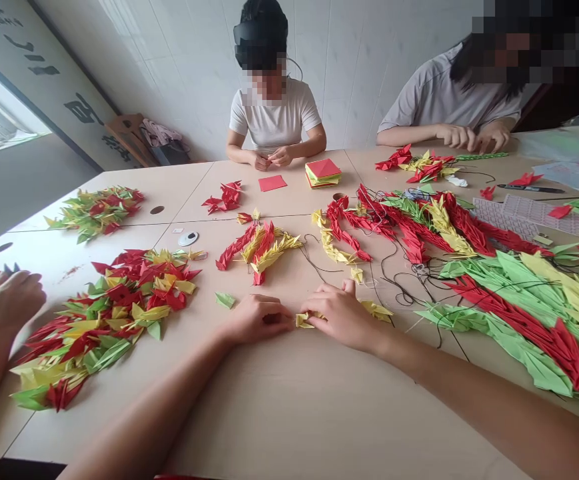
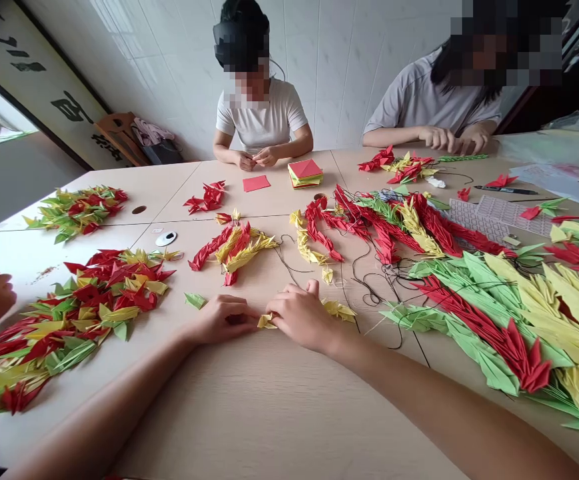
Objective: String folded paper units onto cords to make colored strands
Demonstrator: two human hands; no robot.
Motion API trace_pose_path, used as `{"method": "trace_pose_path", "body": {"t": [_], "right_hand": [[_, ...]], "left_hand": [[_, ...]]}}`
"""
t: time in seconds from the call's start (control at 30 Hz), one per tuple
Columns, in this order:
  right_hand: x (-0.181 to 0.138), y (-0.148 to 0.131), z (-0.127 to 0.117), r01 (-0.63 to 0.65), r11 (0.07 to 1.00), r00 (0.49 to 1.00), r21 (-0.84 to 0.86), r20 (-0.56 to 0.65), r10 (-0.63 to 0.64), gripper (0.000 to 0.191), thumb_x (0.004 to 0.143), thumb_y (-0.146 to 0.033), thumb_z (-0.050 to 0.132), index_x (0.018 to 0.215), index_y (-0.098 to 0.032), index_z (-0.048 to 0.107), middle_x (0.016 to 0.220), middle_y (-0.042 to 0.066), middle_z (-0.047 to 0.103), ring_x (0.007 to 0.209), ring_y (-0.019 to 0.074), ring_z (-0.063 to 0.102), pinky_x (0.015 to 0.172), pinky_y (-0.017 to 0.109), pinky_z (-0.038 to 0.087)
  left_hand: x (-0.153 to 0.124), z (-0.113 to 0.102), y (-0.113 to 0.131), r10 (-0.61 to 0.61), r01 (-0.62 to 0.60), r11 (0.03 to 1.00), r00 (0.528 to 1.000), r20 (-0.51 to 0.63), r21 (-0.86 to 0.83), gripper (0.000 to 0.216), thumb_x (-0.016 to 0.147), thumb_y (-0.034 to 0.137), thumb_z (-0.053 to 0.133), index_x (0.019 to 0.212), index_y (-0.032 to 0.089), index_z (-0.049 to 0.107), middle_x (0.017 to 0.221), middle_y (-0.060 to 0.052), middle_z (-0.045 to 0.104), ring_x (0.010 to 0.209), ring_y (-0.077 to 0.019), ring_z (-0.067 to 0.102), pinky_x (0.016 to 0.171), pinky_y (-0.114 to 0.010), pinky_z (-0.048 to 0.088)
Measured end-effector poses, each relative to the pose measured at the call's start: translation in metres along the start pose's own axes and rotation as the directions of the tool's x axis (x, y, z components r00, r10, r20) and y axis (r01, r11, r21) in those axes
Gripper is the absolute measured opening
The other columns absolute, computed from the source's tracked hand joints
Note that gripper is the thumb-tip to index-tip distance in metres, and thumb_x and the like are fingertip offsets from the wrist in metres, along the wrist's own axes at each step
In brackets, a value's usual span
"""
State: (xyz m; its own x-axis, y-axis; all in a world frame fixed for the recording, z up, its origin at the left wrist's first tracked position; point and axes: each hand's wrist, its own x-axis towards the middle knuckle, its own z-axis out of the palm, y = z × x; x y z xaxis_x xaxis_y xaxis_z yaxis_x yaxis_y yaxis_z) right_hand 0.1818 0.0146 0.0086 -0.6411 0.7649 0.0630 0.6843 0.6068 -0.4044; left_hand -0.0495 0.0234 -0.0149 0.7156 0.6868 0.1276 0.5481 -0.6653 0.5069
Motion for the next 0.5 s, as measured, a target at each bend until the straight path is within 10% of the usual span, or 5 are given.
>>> {"method": "trace_pose_path", "body": {"t": [0.5], "right_hand": [[-0.004,-0.005,-0.011,0.034,0.999,0.999,0.019,-0.044,-0.033,0.019,0.086,-0.027,0.056,0.104,-0.022,0.059,0.103,0.005,0.07,0.1,0.0219,0.055,0.079,0.036,0.019]], "left_hand": [[0.001,0.002,0.008,-0.009,0.009,0.999,1.0,0.001,0.039,0.019,0.089,0.031,0.056,0.088,0.018,0.07,0.068,-0.001,0.066,0.057,-0.0101,0.058,0.057,-0.02,0.041]]}}
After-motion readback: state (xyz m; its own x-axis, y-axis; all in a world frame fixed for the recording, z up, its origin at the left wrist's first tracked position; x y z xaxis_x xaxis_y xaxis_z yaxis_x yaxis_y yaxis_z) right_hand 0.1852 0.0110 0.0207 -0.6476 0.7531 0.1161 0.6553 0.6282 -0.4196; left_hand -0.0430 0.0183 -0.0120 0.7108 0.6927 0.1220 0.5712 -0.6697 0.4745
